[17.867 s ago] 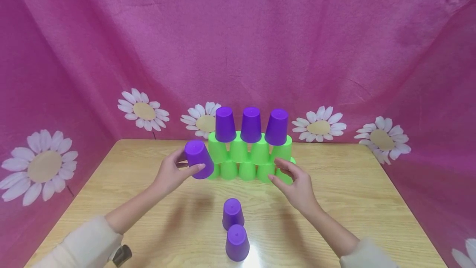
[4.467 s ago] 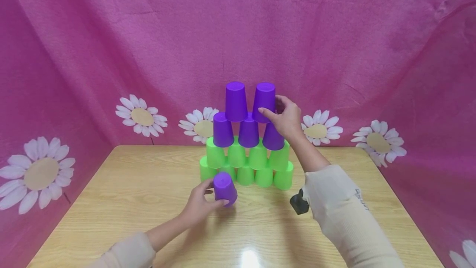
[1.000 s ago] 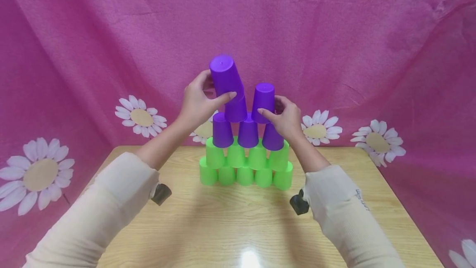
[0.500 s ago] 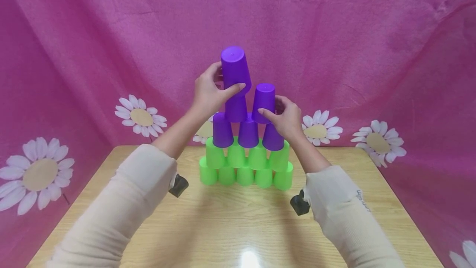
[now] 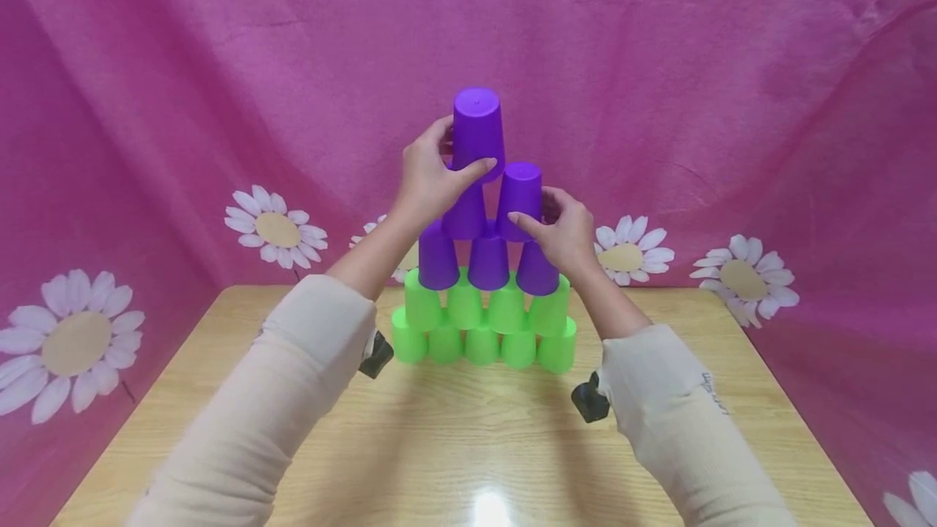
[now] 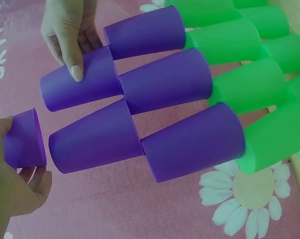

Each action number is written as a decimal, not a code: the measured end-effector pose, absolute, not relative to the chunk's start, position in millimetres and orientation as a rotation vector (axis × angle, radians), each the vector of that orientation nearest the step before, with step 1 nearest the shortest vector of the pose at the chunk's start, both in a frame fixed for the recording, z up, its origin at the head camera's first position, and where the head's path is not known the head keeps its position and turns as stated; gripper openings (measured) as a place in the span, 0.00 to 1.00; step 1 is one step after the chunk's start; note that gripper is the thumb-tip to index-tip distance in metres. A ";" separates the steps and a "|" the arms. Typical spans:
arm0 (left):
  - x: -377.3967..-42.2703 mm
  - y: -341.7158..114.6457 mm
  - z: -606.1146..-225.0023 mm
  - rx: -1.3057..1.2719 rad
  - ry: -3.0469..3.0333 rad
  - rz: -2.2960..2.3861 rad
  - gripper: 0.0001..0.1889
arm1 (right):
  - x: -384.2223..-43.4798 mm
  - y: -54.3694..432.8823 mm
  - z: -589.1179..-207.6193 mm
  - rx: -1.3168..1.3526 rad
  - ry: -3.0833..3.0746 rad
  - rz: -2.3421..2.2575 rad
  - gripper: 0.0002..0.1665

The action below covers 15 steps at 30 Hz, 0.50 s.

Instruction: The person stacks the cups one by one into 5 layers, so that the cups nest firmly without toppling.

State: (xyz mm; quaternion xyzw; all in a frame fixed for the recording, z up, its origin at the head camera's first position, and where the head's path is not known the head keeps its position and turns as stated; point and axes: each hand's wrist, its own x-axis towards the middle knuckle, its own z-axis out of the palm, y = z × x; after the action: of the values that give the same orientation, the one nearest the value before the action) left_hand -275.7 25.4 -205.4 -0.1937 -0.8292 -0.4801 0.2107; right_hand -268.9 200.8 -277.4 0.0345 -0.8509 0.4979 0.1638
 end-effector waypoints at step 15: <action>-283.1 36.0 -206.3 -0.493 -2.372 -1.280 0.33 | -270.1 202.3 -278.2 0.114 -2.423 1.425 0.35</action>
State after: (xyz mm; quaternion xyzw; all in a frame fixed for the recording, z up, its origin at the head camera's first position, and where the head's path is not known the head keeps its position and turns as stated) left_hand -283.1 36.0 -206.3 -0.1763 -0.8483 -0.4578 0.1995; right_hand -270.1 202.3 -278.2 0.0399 -0.8496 0.4999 0.1635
